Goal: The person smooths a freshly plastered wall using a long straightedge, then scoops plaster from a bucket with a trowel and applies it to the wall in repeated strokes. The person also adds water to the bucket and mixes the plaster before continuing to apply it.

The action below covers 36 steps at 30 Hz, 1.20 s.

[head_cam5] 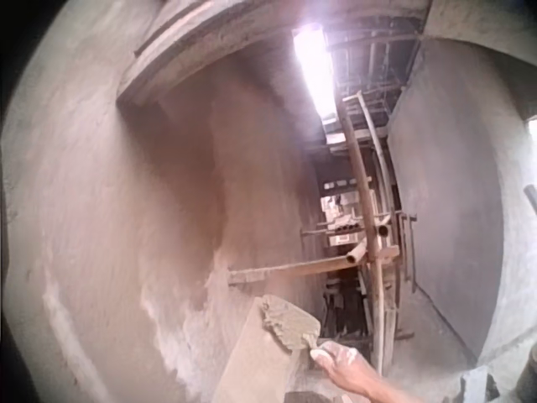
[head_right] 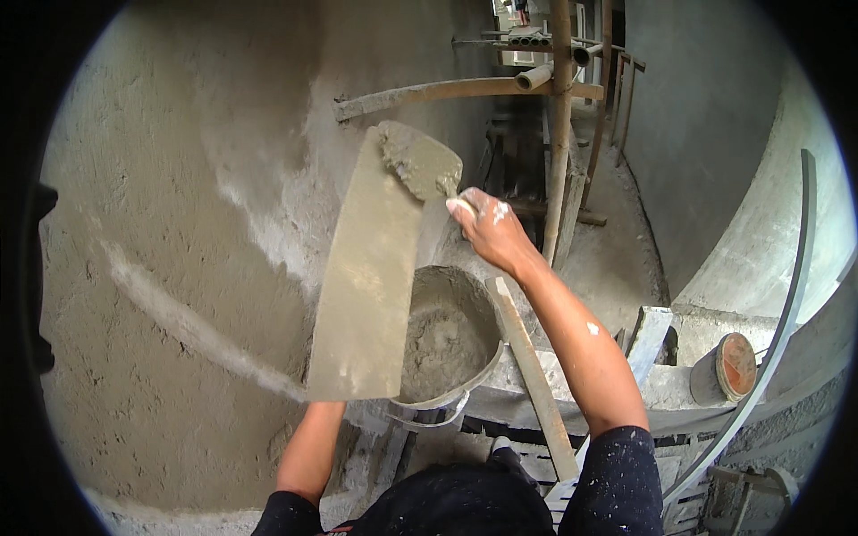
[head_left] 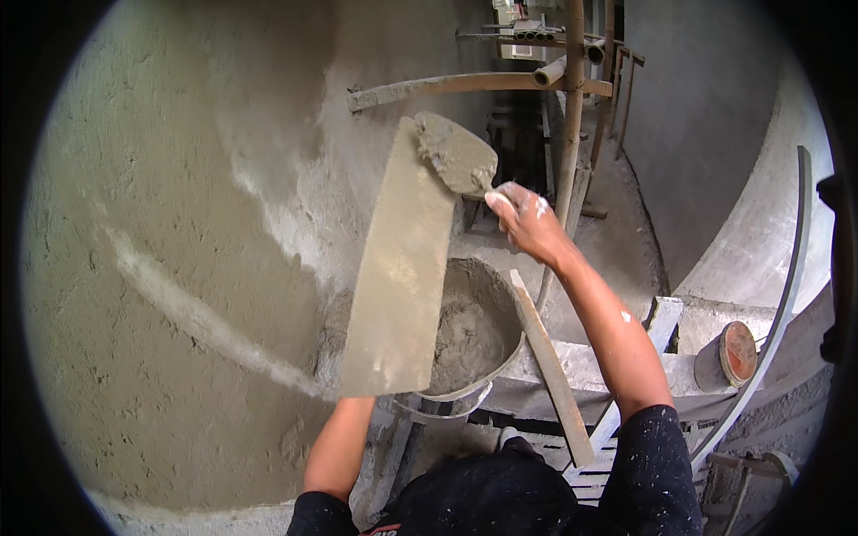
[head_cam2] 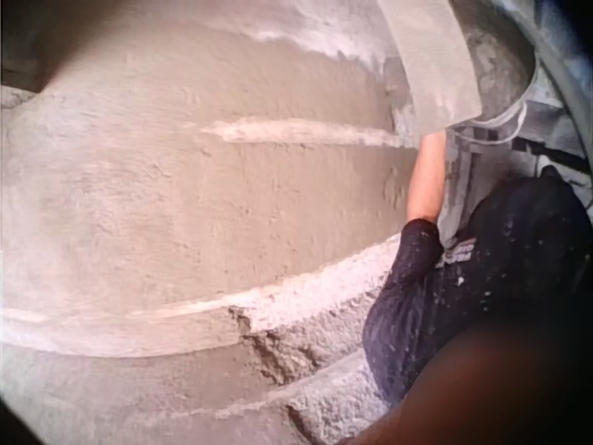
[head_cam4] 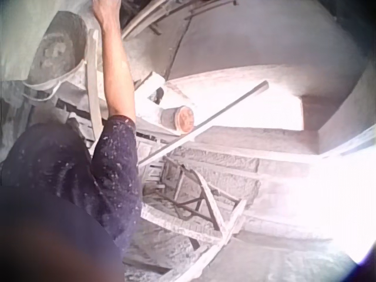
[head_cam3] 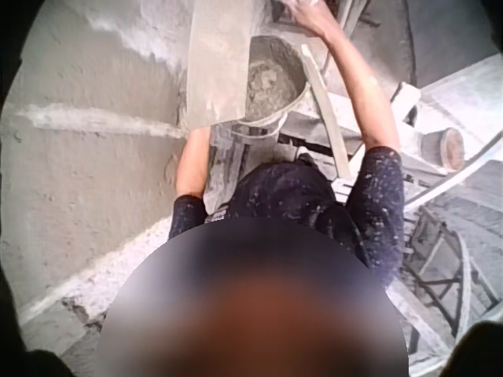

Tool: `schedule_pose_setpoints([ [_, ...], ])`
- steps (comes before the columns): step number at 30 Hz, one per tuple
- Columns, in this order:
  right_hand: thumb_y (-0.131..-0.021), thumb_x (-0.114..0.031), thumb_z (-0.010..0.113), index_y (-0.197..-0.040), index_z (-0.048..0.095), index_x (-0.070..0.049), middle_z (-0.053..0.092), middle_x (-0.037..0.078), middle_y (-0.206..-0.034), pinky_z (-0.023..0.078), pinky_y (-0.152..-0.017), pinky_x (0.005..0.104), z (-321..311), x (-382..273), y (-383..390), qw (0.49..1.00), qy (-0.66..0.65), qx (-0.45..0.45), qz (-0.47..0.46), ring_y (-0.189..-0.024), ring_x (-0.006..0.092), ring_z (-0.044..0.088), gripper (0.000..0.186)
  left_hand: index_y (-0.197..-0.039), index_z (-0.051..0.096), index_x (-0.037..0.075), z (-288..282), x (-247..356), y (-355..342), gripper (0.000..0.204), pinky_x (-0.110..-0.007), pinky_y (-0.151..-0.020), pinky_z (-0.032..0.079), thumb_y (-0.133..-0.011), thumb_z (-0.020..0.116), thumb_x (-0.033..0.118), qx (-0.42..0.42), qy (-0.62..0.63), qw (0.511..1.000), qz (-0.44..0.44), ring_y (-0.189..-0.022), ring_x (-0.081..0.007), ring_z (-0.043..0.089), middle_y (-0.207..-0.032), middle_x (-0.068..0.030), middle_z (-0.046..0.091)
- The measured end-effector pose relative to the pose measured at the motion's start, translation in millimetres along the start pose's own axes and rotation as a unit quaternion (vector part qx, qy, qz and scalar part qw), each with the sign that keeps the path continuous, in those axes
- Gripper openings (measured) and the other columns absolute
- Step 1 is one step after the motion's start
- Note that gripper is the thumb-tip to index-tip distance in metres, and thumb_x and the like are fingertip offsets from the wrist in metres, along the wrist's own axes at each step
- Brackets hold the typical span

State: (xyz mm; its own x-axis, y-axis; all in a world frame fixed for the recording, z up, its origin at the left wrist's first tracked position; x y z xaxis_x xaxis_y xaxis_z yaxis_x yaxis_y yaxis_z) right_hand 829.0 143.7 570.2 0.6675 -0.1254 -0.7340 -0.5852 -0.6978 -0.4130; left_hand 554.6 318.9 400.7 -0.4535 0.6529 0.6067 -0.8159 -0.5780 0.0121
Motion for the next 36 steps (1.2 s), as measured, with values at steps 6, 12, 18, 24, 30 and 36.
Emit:
schedule_pose_setpoints([
  [6,-0.103,-0.04,0.055,-0.102,0.065,0.003,0.066,0.013,-0.077,0.051,-0.067,0.0397,-12.5,-1.9,-35.2,0.995,-0.034,-0.003,0.089,-0.068,0.0234,0.062,0.044,-0.131,0.059,0.001,6.7,-17.9,9.9,0.043,-0.035,-0.092,0.053,-0.105,0.053,0.035,0.021,0.008,1.0,-0.015,-0.099,-0.0249,0.067,-0.103,-0.01,0.07],
  [12,-0.103,-0.041,0.055,-0.109,0.064,-0.001,0.066,0.018,-0.077,0.053,-0.067,0.0396,27.2,1.9,-8.7,0.995,0.077,0.03,-0.06,-0.07,0.0288,0.067,0.042,-0.13,0.059,0.002,11.1,-12.6,4.2,0.043,-0.035,-0.092,0.053,-0.105,0.052,0.035,0.026,-0.003,0.999,-0.022,-0.099,-0.0247,0.067,-0.103,-0.0098,0.07],
  [18,-0.103,-0.041,0.054,-0.111,0.066,0.002,0.066,0.023,-0.078,0.051,-0.075,0.044,18.1,19.7,-26.4,0.995,0.059,0.07,-0.04,-0.076,0.0366,0.066,0.045,-0.13,0.059,0.002,17.6,-11.2,1.7,0.043,-0.035,-0.091,0.054,-0.105,0.052,0.035,0.028,-0.011,0.999,-0.02,-0.098,-0.0245,0.067,-0.103,-0.0096,0.07],
  [24,-0.101,-0.044,0.053,-0.122,0.063,0.006,0.068,0.033,-0.102,0.052,-0.089,0.0495,12.6,26.7,-41.7,0.997,0.066,-0.025,-0.024,-0.104,0.0488,0.063,0.055,-0.13,0.059,0.002,23.6,-5.8,-1.2,0.042,-0.035,-0.09,0.054,-0.105,0.052,0.035,0.037,-0.015,0.999,-0.003,-0.098,-0.0243,0.067,-0.104,-0.0094,0.07],
  [30,-0.1,-0.051,0.053,-0.132,0.059,0.003,0.066,0.034,-0.111,0.051,-0.095,0.0491,60.3,11.7,12.3,0.991,0.086,-0.094,-0.026,-0.109,0.0471,0.063,0.063,-0.13,0.059,0.003,34.8,11.2,-24.8,0.042,-0.035,-0.09,0.054,-0.105,0.051,0.035,0.059,-0.03,0.998,0.009,-0.098,-0.0241,0.067,-0.104,-0.0091,0.07],
  [36,-0.1,-0.048,0.052,-0.131,0.06,0.0,0.07,0.029,-0.094,0.054,-0.089,0.05,74.4,-12.2,65.5,0.98,0.1,-0.166,-0.048,-0.096,0.0471,0.067,0.058,-0.13,0.059,0.003,38.2,19.0,-30.7,0.042,-0.036,-0.089,0.055,-0.105,0.051,0.035,0.07,-0.032,0.997,0.017,-0.098,-0.0239,0.067,-0.104,-0.0089,0.07],
])
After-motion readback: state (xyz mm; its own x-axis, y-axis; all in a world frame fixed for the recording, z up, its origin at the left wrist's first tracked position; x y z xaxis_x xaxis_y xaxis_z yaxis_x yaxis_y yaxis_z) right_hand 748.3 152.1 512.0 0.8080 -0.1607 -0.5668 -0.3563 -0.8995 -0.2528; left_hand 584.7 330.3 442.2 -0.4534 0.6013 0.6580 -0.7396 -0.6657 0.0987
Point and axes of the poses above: each hand's wrist, its own y-axis away from the middle knuckle, its own z-axis out of the palm, x = y × z, the point moved 1 cm from there along -y, towards the middle knuckle
